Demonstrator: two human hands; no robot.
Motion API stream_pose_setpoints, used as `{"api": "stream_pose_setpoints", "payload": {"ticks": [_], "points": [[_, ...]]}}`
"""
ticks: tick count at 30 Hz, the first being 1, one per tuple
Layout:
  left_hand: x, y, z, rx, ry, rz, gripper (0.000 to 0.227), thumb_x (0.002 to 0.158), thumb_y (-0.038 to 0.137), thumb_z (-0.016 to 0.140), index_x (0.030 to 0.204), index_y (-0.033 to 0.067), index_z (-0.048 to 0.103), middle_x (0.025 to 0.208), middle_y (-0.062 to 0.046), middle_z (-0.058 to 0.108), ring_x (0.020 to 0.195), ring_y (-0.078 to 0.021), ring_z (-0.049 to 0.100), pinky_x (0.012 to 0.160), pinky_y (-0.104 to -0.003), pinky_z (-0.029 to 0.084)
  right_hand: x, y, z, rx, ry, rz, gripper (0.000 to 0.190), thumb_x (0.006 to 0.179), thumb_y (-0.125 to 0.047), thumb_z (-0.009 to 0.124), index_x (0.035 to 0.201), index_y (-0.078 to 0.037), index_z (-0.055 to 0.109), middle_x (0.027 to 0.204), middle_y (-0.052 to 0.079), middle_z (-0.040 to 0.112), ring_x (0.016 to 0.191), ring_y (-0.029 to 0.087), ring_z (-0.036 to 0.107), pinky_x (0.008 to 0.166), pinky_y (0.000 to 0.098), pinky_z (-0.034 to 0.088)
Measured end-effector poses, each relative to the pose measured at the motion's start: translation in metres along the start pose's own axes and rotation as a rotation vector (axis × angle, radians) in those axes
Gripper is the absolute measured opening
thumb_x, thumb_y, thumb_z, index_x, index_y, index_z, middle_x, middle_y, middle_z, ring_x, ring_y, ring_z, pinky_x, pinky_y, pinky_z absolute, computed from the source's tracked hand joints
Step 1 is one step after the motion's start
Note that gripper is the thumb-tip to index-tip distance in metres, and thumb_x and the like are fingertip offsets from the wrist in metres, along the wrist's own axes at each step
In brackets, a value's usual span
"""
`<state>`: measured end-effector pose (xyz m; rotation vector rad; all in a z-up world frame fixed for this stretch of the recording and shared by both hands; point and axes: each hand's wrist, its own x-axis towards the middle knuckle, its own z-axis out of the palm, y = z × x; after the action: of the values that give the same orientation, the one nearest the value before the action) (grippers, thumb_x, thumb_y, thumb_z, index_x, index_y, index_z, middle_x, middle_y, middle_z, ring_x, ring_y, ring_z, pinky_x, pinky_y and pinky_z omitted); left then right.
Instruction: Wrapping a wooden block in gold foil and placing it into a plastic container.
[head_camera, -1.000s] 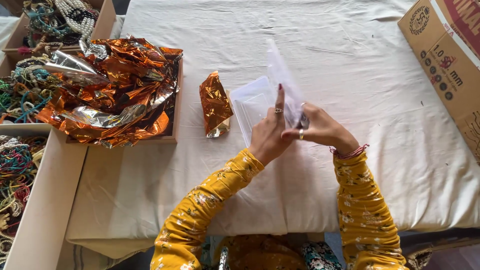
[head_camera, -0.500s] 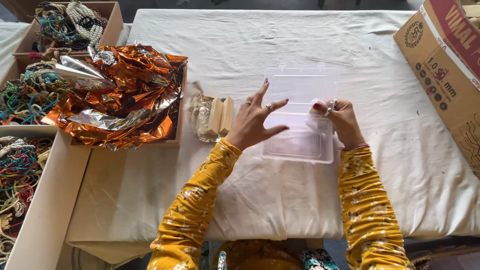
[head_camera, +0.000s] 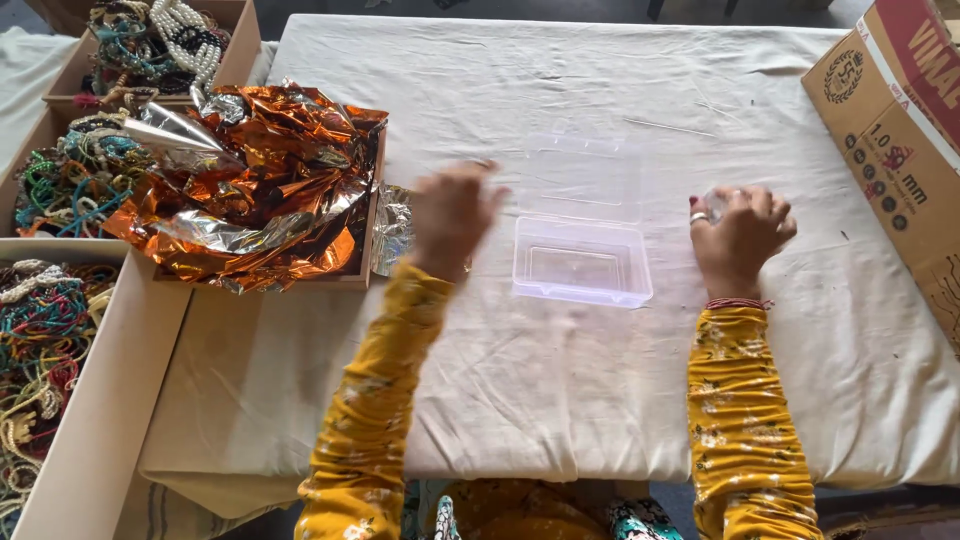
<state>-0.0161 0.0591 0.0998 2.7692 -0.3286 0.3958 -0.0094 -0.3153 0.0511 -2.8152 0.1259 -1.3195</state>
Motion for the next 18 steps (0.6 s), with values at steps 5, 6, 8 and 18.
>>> {"api": "stream_pose_setpoints", "payload": {"ticks": [5,6,8,18], "points": [[-0.023,-0.04,-0.084,0.095,0.838,0.31,0.031,0.098,0.035,0.084,0.111,0.0106,0.07,0.093,0.0,0.073,0.077,-0.0179,0.071,0.065,-0.035,0.051,-0.001,-0.1,-0.077,0.681,-0.032,-0.189,0.021,0.103,-0.025,0.079,0.115,-0.009,0.072,0.115,0.011,0.069,0.108,0.028,0.066,0.1,0.0393,0.049],[-0.025,-0.036,-0.097,0.096,0.833,0.315,0.031,0.098,0.035,0.084,0.111,0.0106,0.07,0.093,0.0,0.073,0.077,-0.0179,0.071,0.065,-0.035,0.051,-0.002,-0.123,-0.089,0.682,-0.033,-0.181,0.021,0.103,-0.025,0.079,0.115,-0.009,0.072,0.115,0.011,0.069,0.108,0.028,0.066,0.1,0.0393,0.049],[-0.029,-0.028,-0.123,-0.213,0.414,-0.127,0.031,0.093,0.029,0.08,0.117,0.011,0.075,0.09,-0.002,0.077,0.069,-0.0161,0.073,0.061,-0.033,0.054,-0.003,-0.168,-0.114,0.641,-0.145,-0.503,0.04,0.086,-0.033,0.083,0.116,-0.01,0.072,0.112,0.01,0.072,0.105,0.03,0.067,0.092,0.0424,0.052],[-0.024,-0.02,-0.002,-0.072,-0.042,-0.135,0.052,0.094,0.048,0.074,0.118,0.0012,0.069,0.119,-0.021,0.069,0.102,-0.0317,0.069,0.081,-0.041,0.057,-0.048,-0.12,-0.069,0.174,-0.652,-0.512,0.055,0.092,-0.03,0.071,0.144,-0.013,0.064,0.104,0.007,0.072,0.097,0.024,0.068,0.077,0.0368,0.056]]}}
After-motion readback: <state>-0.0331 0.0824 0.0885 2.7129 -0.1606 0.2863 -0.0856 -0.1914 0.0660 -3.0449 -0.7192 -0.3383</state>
